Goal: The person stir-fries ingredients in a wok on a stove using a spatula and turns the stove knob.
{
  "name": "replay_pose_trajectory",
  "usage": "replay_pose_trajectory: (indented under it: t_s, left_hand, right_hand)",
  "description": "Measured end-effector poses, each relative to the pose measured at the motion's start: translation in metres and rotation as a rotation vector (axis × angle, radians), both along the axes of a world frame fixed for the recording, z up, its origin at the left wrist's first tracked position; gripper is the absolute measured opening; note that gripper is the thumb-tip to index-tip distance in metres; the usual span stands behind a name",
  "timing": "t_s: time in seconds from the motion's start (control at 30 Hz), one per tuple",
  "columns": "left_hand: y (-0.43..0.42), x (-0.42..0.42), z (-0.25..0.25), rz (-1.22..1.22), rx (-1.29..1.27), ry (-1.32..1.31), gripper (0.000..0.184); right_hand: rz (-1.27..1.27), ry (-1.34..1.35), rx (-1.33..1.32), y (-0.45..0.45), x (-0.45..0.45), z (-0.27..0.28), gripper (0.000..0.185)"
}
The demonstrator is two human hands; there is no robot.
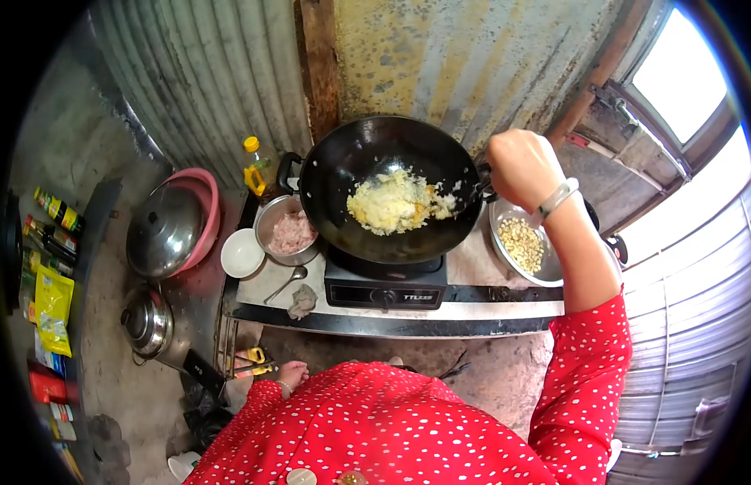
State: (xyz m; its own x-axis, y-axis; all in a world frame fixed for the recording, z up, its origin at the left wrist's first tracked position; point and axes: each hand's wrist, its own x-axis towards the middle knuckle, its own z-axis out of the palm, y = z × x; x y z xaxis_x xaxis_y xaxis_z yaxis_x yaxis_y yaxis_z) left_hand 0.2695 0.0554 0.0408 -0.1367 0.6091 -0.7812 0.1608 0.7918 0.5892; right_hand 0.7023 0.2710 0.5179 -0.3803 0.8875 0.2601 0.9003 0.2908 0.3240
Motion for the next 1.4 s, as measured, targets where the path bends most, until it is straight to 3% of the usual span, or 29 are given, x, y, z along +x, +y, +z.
replay_pose_trajectory:
  t_s: [0.07,0.17,0.23,0.3,0.4,0.5,0.6,0.7,0.97,1.03,1.13,1.27,1.37,1.4]
  left_hand:
    - [-0.002,0.002,0.002,-0.006,0.014,0.0,0.02]
    - [-0.016,-0.01,-0.042,-0.06,0.042,0.065,0.019]
    - [-0.02,-0.007,-0.035,-0.062,0.058,0.095,0.019]
    - [-0.022,-0.008,-0.035,-0.037,0.066,0.097,0.019]
    - [-0.023,-0.009,-0.041,-0.003,0.064,0.059,0.019]
    - [-0.018,-0.013,-0.024,-0.05,0.074,0.05,0.019]
    - [-0.014,-0.013,-0.042,-0.032,0.093,0.024,0.02]
    - [-0.005,-0.002,-0.011,-0.002,0.03,-0.012,0.02]
    - [-0.016,-0.01,-0.019,0.025,0.024,0.003,0.018]
    - [-0.026,-0.013,-0.03,0.041,0.051,0.033,0.017]
    - [-0.036,-0.017,-0.044,0.02,0.09,0.054,0.016]
    - [-0.033,-0.011,-0.035,-0.008,0.094,0.056,0.014]
    - [-0.022,-0.009,-0.041,-0.037,0.047,0.088,0.014]
    - [-0.02,-0.008,-0.036,0.002,0.055,0.043,0.015]
  right_hand:
    - [-0.003,0.0,-0.105,0.0,-0.011,0.018,0.004]
    - [0.001,-0.027,-0.232,0.004,-0.019,0.027,0.006]
    - [-0.052,-0.013,-0.309,-0.002,-0.029,0.022,0.009]
    - [-0.122,-0.001,-0.383,0.006,-0.02,-0.022,0.011]
    - [-0.211,0.253,-0.314,0.018,0.002,-0.062,0.013]
    - [-0.067,0.411,-0.213,0.019,0.016,-0.074,0.013]
    - [0.084,0.242,-0.204,0.01,0.021,-0.088,0.019]
    - [0.222,0.069,-0.107,-0.007,-0.005,-0.096,0.019]
    - [0.093,0.038,0.051,-0.008,-0.023,-0.031,0.004]
    - [0.002,-0.03,0.001,-0.008,-0.02,-0.008,0.004]
    - [0.06,0.095,-0.126,-0.007,-0.003,0.012,0.007]
    - [-0.103,0.293,-0.619,-0.004,0.001,0.024,0.013]
    - [-0.173,0.357,-0.868,0.003,-0.002,-0.014,0.019]
    - [-0.13,0.375,-0.829,0.01,0.005,-0.055,0.022]
